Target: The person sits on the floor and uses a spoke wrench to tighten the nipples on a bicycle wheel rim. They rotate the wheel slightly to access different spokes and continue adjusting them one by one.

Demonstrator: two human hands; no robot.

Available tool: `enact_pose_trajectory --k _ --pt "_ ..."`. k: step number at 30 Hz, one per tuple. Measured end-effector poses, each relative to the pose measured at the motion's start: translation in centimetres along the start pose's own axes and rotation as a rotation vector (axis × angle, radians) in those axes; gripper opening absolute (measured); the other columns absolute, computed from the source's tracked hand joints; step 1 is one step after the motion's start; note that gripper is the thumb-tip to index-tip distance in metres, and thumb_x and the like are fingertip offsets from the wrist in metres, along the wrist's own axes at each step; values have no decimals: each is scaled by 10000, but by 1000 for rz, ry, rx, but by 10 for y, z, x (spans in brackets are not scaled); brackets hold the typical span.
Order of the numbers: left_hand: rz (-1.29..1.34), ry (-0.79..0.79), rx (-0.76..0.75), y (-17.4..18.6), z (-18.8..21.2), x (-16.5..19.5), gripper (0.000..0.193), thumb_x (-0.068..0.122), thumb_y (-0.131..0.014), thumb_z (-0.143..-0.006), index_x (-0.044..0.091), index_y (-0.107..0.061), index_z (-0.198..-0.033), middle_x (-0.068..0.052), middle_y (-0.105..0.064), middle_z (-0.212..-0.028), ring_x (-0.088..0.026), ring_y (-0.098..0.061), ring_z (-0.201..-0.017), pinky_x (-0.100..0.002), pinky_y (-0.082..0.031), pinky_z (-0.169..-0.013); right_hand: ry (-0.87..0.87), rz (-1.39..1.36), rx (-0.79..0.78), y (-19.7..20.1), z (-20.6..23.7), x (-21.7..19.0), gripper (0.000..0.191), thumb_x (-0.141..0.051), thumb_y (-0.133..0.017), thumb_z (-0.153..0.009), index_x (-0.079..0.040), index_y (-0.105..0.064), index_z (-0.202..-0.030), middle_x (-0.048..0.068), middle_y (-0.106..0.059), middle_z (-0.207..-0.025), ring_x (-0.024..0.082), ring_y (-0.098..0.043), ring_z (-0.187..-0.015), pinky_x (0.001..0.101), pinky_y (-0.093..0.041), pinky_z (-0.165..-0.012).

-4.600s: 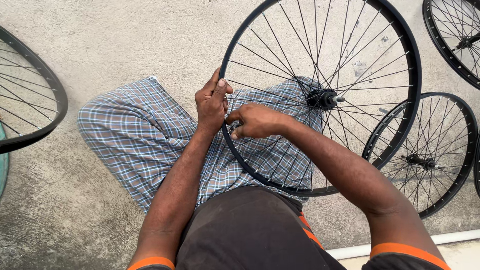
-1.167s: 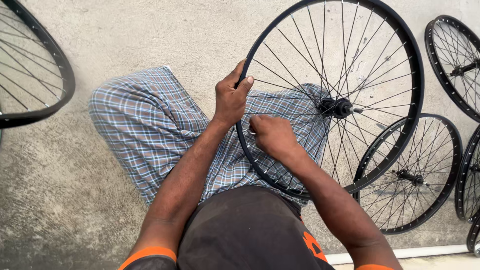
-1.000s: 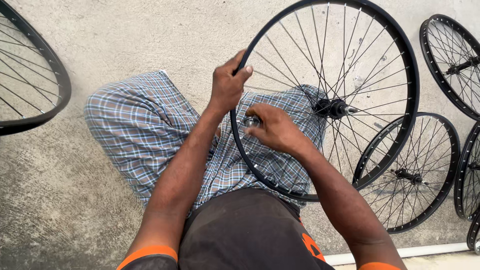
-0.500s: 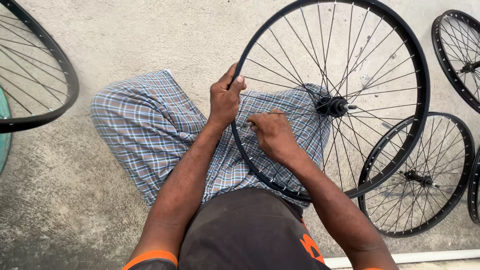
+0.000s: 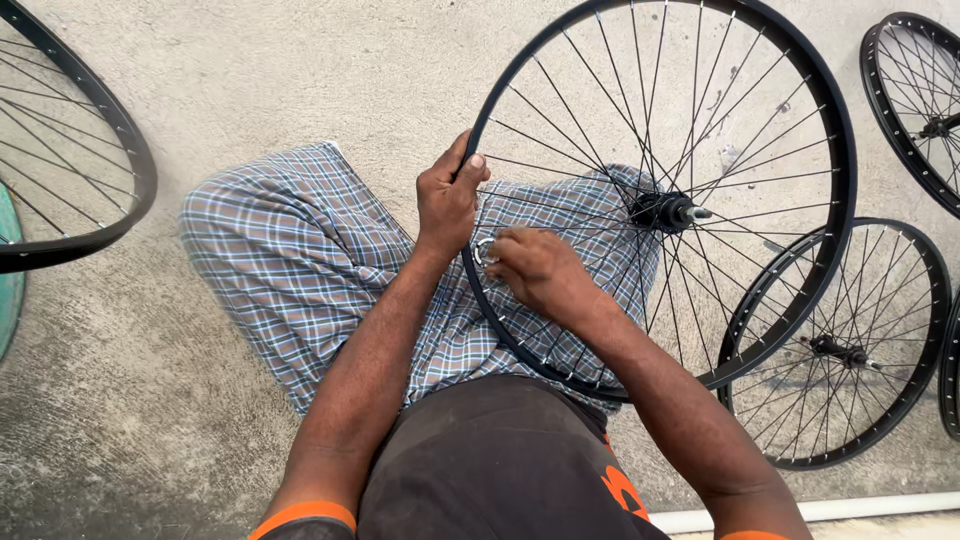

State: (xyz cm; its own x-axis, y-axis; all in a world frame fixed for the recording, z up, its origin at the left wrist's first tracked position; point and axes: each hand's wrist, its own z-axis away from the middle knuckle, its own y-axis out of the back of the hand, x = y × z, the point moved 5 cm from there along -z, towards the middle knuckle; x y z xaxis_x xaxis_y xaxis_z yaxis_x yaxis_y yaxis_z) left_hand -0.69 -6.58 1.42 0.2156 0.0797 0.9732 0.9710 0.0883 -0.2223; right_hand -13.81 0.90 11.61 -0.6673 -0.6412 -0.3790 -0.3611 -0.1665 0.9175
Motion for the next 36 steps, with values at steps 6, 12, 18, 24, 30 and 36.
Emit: enact_pose_trajectory --k 6,12,18,24,30,36 --pt "73 22 19 1 5 -1 437 245 -616 -1088 11 -605 -1457 -23 -647 -826 -20 -474 -604 -209 -402 -496 -275 221 -271 -38 -13 4 73 -62 -637 -953 -93 -595 -902 87 -676 -772 260 -680 -725 444 -541 -712" --pt "37 17 27 1 1 0 446 234 -606 -1071 6 -577 -1452 -11 -654 -835 -19 -513 -616 -209 -432 -500 -284 -174 -395 -15 -26 13 331 -211 -701 -882 -83 -700 -1188 135 -773 -981 273 -734 -852 453 -537 -796" --pt "27 -20 12 0 0 2 426 215 -610 -1087 -9 -593 -1449 -11 -654 -843 -27 -517 -650 -211 -465 -572 -426 -188 -250 -15 -17 11 372 -137 -750 -848 -79 -679 -1208 134 -750 -1015 252 -714 -924 430 -550 -850" --pt "4 5 7 0 4 1 424 213 -619 -1074 2 -604 -1442 -1 -618 -790 -24 -462 -598 -204 -398 -492 -34 41 179 -12 4 -24 152 -76 -762 -867 -42 -623 -917 162 -703 -1133 254 -631 -973 482 -515 -872" --pt "155 130 -81 -6 -29 12 452 236 -628 -1050 23 -591 -1447 18 -641 -825 -12 -482 -566 -201 -417 -455 -157 -137 192 4 1 4 135 -51 -693 -994 -7 -628 -1104 150 -648 -1259 291 -638 -1165 412 -538 -1015" --pt "82 174 -7 -4 5 8 505 246 -639 -1042 40 -545 -1494 20 -606 -802 -25 -465 -591 -213 -407 -482 -63 300 28 30 5 -6 153 -55 -661 -870 -59 -671 -1023 105 -692 -1117 273 -669 -990 534 -518 -906"
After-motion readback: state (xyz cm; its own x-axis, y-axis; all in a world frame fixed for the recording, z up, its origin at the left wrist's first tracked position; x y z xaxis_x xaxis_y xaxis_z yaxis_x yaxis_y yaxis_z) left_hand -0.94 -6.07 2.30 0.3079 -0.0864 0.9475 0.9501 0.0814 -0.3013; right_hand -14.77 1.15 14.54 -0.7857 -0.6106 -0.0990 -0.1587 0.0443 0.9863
